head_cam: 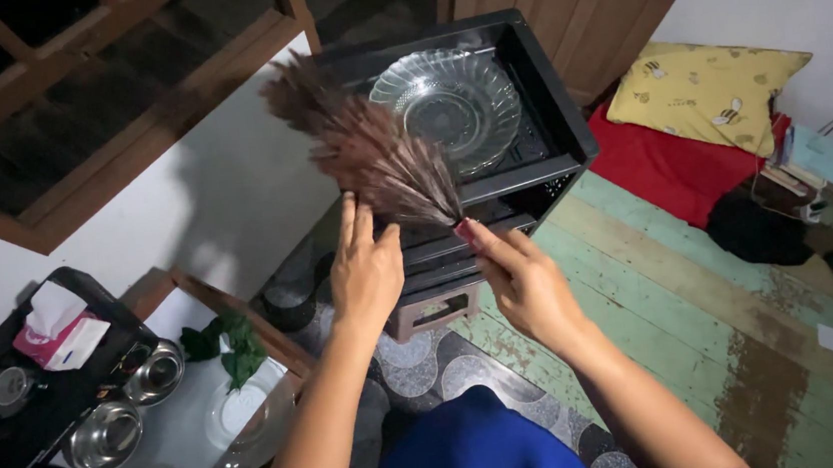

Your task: Dusting a small black shelf unit using a duster.

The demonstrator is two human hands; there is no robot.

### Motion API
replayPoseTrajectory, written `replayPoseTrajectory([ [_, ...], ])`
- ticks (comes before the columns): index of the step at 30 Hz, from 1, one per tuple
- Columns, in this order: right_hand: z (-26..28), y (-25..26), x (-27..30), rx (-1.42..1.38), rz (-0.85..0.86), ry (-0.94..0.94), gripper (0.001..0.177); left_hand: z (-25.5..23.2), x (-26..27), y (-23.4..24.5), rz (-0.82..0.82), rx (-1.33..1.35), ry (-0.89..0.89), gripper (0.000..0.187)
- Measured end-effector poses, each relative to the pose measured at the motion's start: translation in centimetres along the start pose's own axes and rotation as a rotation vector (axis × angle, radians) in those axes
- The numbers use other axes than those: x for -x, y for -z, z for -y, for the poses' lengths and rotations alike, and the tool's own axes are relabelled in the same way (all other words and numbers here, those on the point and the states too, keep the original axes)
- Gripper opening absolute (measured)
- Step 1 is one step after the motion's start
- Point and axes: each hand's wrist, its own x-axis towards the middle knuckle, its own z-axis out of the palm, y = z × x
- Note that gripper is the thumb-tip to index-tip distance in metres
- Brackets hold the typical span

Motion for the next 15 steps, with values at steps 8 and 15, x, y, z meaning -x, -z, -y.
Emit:
replayPoseTrajectory([
  [8, -5.0, 1.7, -1.2, 0.102, -0.168, -0.141, 0.053, -0.3, -0.3, 0.9, 0.019, 0.023, 0.013, 0.039],
  [15, -0.4, 2.1, 1.1, -0.044, -0.065, -0.075, 0.052, -0.5, -0.5, 0.3, -0.004, -0.018, 0.001, 0.037],
])
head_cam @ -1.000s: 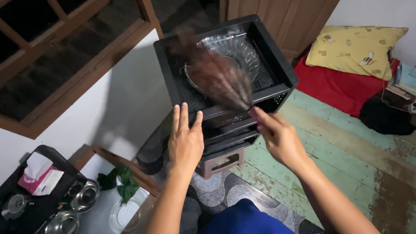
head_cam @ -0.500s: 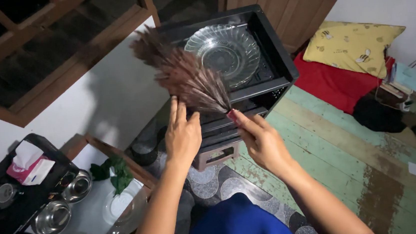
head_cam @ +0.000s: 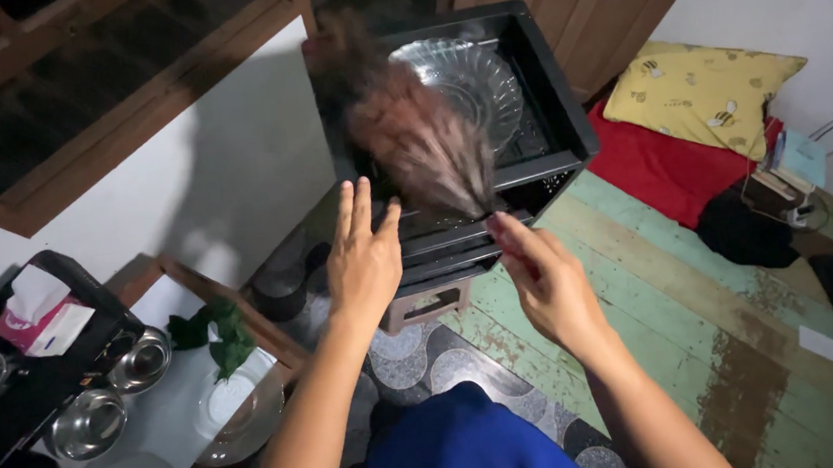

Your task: Dusting a small black shelf unit using a duster.

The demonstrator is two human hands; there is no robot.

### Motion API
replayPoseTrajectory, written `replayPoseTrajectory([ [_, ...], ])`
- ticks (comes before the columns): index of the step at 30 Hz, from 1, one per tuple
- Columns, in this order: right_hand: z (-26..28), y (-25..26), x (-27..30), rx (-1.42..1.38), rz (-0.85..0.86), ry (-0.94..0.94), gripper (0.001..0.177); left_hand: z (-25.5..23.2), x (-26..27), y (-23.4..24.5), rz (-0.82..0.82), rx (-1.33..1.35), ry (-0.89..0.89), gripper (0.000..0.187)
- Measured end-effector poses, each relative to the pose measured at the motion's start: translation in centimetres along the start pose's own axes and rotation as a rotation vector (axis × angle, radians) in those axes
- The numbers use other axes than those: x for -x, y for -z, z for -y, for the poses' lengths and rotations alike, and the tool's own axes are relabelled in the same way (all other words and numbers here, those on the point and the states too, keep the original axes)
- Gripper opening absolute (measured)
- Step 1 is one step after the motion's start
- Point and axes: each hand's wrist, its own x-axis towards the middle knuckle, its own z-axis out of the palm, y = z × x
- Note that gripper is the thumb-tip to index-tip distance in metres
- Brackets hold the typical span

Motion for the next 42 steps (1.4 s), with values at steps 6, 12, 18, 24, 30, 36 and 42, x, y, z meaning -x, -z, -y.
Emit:
replayPoseTrajectory([
  [6, -5.6, -0.4, -1.7, 0.089, -0.113, -0.071, 0.049, 0.2, 0.2, 0.5, 0.022, 0.017, 0.003, 0.039],
  [12, -5.1, 0.6, -1.7, 0.144, -0.246, -0.06, 0.054, -0.3, -0.3, 1.0, 0.0, 0.018, -0.011, 0.037],
  [18, -2.0, -0.7, 1.2, -0.01, 0.023, -0.04, 0.051, 0.0, 0.0, 0.0, -0.027, -0.005, -0.012, 0.034],
  [24, -3.8, 0.5, 0.2, 0.091, 0.031, -0.166, 0.049, -0.1, 0.1, 0.7, -0.007, 0.007, -0.012, 0.038],
  [30, -3.8, 0.4, 0.8, 0.059, 0.117, -0.171, 0.055, -0.3, -0.2, 0.6, -0.041, 0.006, -0.012, 0.038],
  [36, -13.2, -2.6, 5.0, 0.057, 0.27, -0.052, 0.042, 0.1, 0.2, 0.5, -0.033, 0.035, -0.007, 0.032],
  [42, -24.4, -6.0, 13.2, -0.046, 0.375, -0.346, 0.038, 0.1, 0.0, 0.6, -0.026, 0.019, -0.023, 0.049],
])
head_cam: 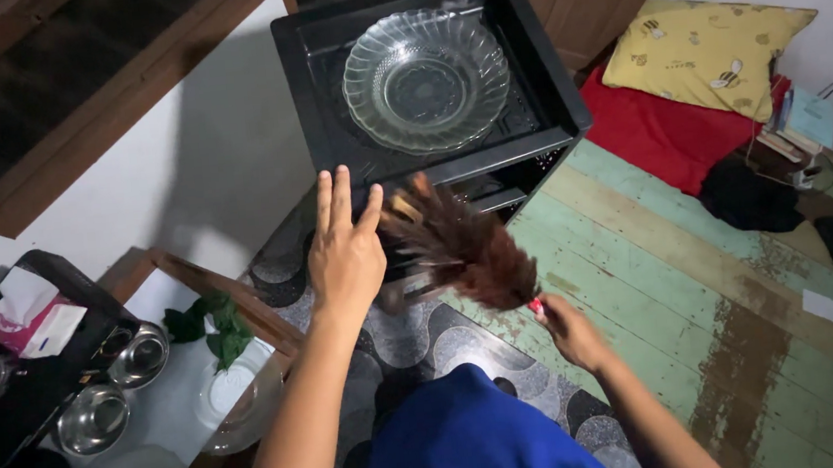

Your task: Dusting a small black shelf unit using a duster.

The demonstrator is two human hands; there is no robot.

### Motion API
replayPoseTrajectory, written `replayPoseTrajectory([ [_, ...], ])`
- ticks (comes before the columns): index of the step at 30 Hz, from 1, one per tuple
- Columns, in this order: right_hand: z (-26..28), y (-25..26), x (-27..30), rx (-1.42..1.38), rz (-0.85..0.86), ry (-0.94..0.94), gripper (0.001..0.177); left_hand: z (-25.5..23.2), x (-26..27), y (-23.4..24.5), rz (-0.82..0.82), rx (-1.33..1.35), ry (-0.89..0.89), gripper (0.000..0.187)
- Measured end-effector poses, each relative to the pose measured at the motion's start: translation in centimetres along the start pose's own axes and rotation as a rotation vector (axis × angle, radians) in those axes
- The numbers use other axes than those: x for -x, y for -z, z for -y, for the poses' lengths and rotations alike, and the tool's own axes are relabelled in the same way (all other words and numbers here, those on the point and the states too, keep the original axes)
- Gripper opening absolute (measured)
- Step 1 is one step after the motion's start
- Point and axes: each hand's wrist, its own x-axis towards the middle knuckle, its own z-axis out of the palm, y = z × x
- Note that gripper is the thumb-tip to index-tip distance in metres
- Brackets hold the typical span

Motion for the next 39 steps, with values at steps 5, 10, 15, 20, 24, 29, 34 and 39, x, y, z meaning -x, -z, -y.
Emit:
replayPoseTrajectory([
  [5, 0.8, -2.0, 0.0, -0.068, -0.021, -0.021, 0.037, 0.0, 0.1, 0.4, 0.059, 0.034, 0.021, 0.053],
  [10, 9.8, -2.8, -1.8, -0.103, -0.092, 0.022, 0.038, -0.1, -0.3, 0.7, 0.031, 0.015, -0.035, 0.053],
  [15, 8.4, -4.1, -2.4, 0.155, -0.095, 0.005, 0.038, 0.1, -0.4, 1.4, 0.008, 0.012, -0.06, 0.058],
  [20, 6.4, -2.0, -1.7, 0.2, -0.194, -0.106, 0.039, 0.2, -0.2, 1.3, 0.008, 0.034, -0.071, 0.055],
  [24, 7.5, 0.0, -0.9, 0.085, -0.366, -0.172, 0.041, 0.6, 0.1, 0.4, -0.055, 0.057, -0.1, 0.059],
  [29, 6.5, -2.4, 1.0, -0.008, -0.319, -0.162, 0.047, 0.8, 0.1, 0.4, -0.074, 0.023, -0.133, 0.054],
  [34, 2.7, -3.7, 4.2, 0.079, -0.158, -0.093, 0.044, 0.4, -0.1, 0.8, -0.046, 0.015, -0.131, 0.054],
  [39, -8.8, -5.9, 8.3, 0.157, -0.085, -0.279, 0.039, 0.7, -0.1, 0.7, -0.034, 0.017, -0.151, 0.052],
])
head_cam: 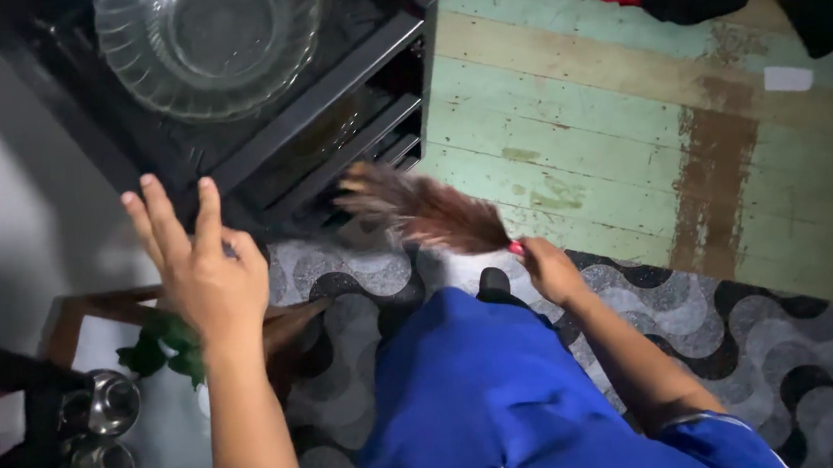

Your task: Dusting a small black shelf unit using a duster.

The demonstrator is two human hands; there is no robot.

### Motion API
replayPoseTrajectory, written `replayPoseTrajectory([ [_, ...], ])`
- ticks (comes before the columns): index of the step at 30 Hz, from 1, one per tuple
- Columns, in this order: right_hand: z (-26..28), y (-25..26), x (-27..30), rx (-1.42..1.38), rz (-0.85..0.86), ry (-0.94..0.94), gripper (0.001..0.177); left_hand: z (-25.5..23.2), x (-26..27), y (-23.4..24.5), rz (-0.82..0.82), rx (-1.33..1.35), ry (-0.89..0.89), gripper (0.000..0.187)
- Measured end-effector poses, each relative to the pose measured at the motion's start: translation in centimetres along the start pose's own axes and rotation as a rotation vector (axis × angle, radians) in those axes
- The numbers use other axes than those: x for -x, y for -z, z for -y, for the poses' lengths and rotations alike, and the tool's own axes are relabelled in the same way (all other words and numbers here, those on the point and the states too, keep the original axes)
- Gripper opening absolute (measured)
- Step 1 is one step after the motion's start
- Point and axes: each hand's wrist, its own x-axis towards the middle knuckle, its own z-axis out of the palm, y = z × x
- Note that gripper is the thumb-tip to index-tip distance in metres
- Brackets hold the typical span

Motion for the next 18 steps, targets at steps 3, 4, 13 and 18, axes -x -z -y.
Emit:
replayPoseTrajectory([
  [3, -6.3, -2.1, 1.6, 0.146, 0.125, -0.187, 0.037, -0.3, 0.0, 0.4, 0.028, -0.004, -0.019, 0.055],
  [4, -5.7, -1.8, 0.9, 0.137, 0.12, -0.195, 0.037, -1.0, -0.5, 0.5, 0.031, 0.001, -0.031, 0.055],
  [13, -1.9, -1.8, -5.8, -0.118, 0.095, -0.426, 0.046, -6.8, -1.8, -1.0, 0.342, -0.128, -0.007, 0.056],
  [18, 10.8, 8.2, -6.2, -0.356, -0.2, 0.04, 0.045, -7.6, -1.8, -3.3, 0.399, -0.262, 0.052, 0.07],
])
